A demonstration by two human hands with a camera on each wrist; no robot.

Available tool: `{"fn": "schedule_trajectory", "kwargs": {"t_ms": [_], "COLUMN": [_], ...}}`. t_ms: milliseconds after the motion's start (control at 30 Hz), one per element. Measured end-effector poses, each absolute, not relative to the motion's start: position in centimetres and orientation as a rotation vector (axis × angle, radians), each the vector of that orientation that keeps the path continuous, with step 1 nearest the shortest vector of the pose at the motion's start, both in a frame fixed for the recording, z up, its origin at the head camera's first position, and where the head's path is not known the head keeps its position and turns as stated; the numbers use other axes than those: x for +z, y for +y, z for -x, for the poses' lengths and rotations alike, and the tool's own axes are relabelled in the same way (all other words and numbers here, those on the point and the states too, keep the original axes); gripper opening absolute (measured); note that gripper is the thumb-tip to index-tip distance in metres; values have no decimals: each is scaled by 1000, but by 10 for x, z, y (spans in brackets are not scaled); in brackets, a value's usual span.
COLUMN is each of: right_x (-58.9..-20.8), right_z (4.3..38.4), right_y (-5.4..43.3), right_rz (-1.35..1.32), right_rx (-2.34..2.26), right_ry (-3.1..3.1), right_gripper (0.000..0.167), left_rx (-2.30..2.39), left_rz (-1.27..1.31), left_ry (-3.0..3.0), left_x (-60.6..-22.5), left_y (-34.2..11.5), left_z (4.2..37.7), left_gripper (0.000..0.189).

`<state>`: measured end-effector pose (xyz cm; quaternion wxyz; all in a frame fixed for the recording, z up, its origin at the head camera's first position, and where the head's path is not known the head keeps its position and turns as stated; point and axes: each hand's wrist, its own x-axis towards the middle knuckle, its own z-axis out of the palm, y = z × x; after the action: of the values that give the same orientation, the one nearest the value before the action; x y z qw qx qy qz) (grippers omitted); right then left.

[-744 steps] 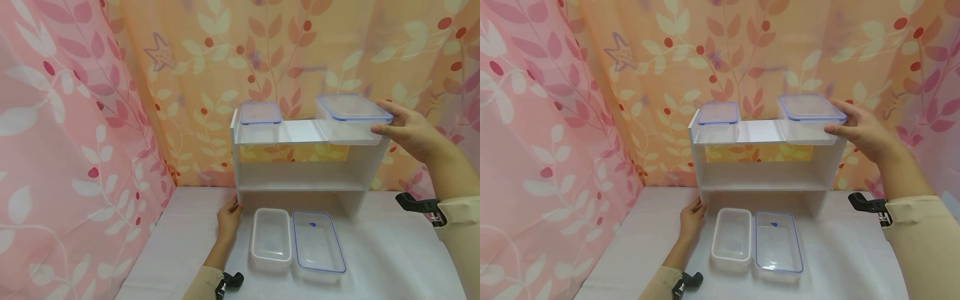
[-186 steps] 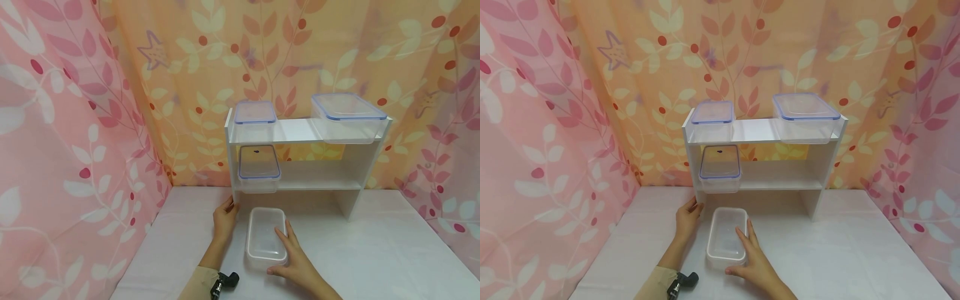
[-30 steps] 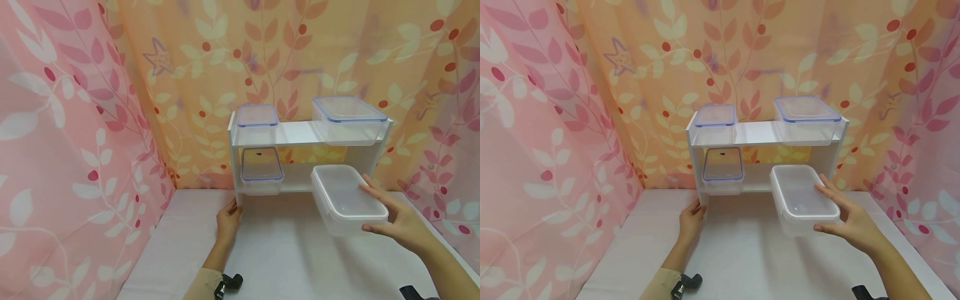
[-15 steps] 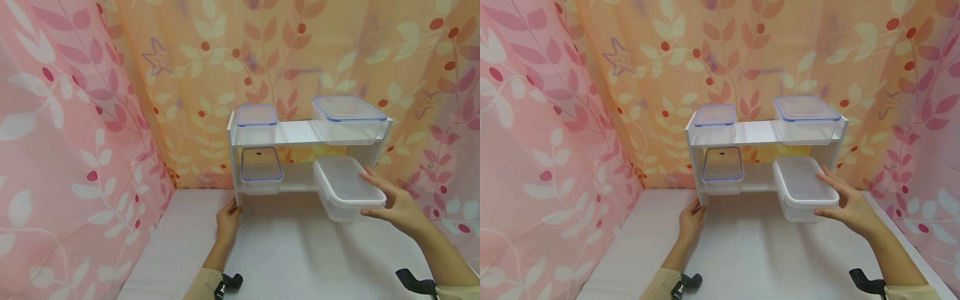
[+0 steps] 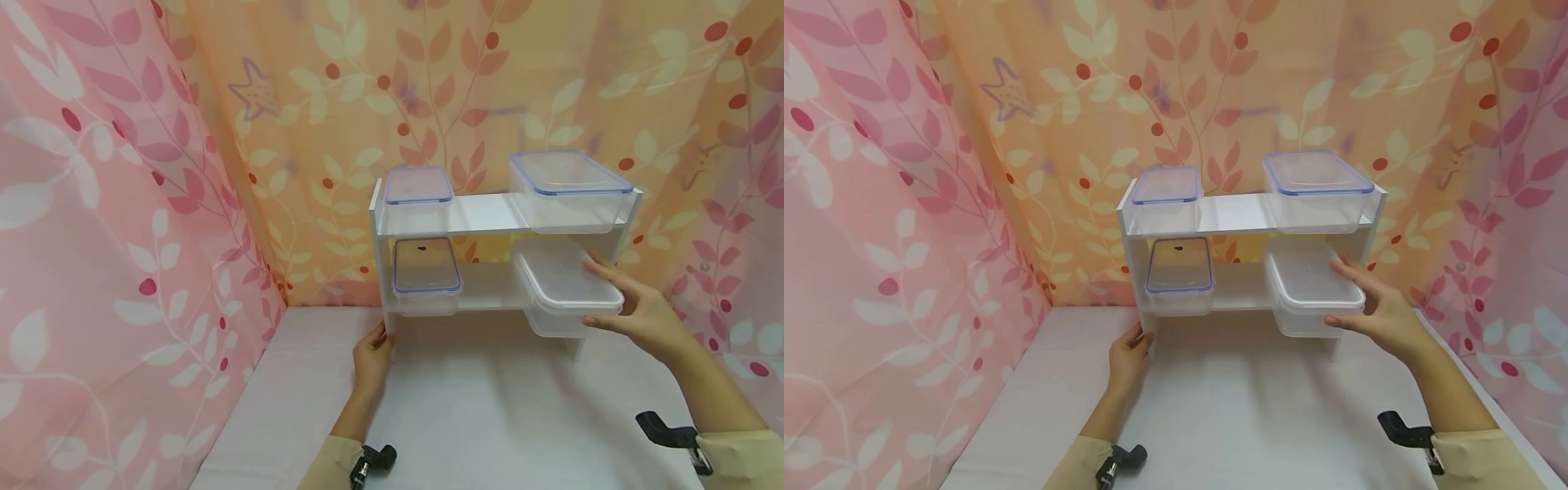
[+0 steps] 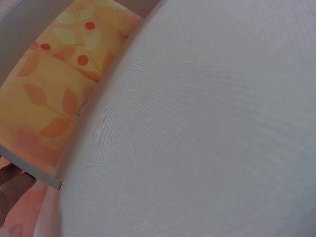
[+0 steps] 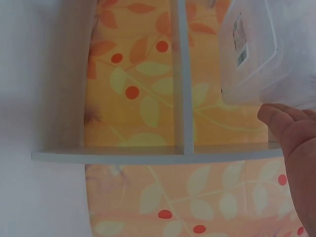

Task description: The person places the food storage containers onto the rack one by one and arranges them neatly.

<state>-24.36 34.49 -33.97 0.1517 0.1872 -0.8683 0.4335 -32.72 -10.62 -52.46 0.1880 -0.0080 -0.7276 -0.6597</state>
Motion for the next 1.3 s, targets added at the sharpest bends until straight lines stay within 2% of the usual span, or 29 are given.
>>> {"fn": "schedule_trajectory", "kwargs": {"t_ms": [633,1300], "right_x": [-339,-350], "right_z": [283,308], "right_y": [340,346], "right_rz": [-586,-445], "right_rx": [1362,1392], "right_ry": [-2467,-2515], "right_gripper": [91,86], "left_rx": [-1866,-1861], "left_rz": [20,14], "left_ry": [-2049,-2046], "left_x": [-524,-526], "left_y": [-107,-107], "left_z": [328,328], "left_gripper": [41,41]}}
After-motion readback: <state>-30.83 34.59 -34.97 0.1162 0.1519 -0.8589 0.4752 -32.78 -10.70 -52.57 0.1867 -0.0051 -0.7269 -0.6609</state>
